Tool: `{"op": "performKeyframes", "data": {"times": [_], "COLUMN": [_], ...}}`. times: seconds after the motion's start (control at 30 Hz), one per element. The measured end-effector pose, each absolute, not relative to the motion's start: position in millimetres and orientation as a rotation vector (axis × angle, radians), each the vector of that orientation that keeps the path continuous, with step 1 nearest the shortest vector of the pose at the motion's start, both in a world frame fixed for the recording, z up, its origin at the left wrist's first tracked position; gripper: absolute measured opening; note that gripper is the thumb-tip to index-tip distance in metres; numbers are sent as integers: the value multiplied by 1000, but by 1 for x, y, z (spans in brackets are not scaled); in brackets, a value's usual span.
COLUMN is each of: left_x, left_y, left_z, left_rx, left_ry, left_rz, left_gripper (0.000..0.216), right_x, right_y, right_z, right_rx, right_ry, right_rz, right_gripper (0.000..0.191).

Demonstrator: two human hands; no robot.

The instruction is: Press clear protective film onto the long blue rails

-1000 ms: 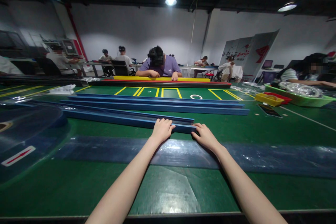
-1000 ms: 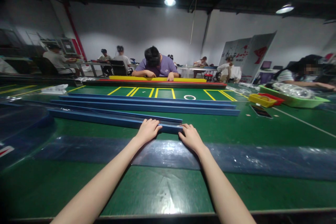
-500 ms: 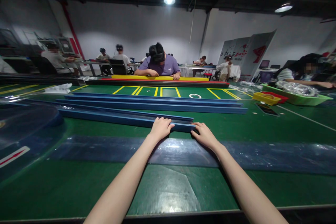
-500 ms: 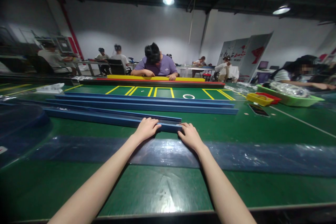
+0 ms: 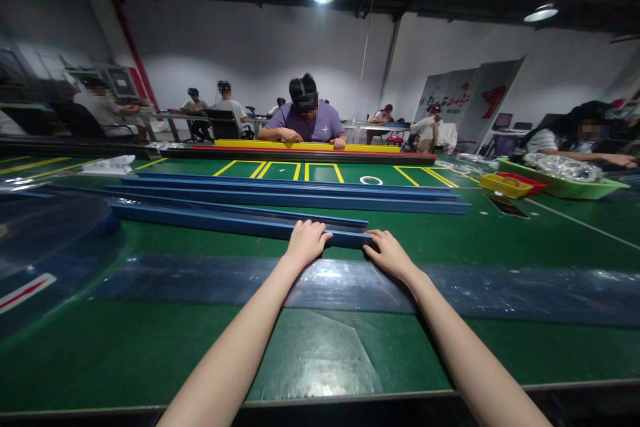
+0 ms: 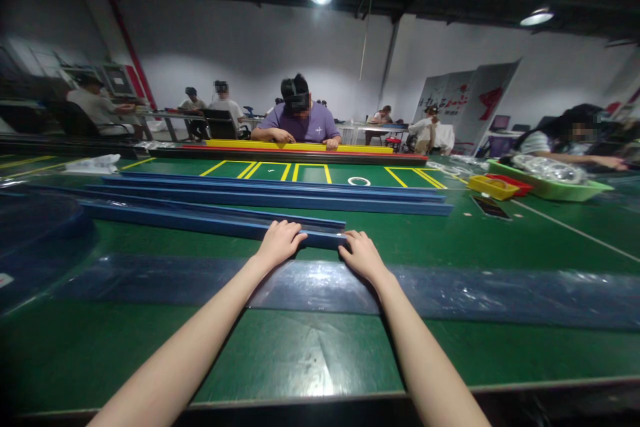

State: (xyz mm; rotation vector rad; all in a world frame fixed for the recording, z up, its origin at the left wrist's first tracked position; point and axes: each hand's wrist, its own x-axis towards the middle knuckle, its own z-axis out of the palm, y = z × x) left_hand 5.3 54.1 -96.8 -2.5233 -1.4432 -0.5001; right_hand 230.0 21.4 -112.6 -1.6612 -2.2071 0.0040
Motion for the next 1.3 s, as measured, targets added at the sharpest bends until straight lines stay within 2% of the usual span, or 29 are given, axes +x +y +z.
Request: {"op": "performKeyframes", "data": {"times": [0.77,1.03,1.3], "left_x": [5,-1,-2], "left_y": [53,56,57], "left_z": [-98,-97,-98], "left_rx": [-2501,-2427,-2439], "left_ry": [-1442,-1557,-1616], "left_rz": [-497,-521,-568], "left_gripper": [33,49,54], "right_x": [230,231,230], "right_y": [22,22,22], "right_z": [-113,-115,-113], "right_rx": [-1660,-1651,-1669], "right_ry": [-2211,-2208,-2203], "right_rz": [-17,-16,-1], "right_gripper": [34,34,35]}}
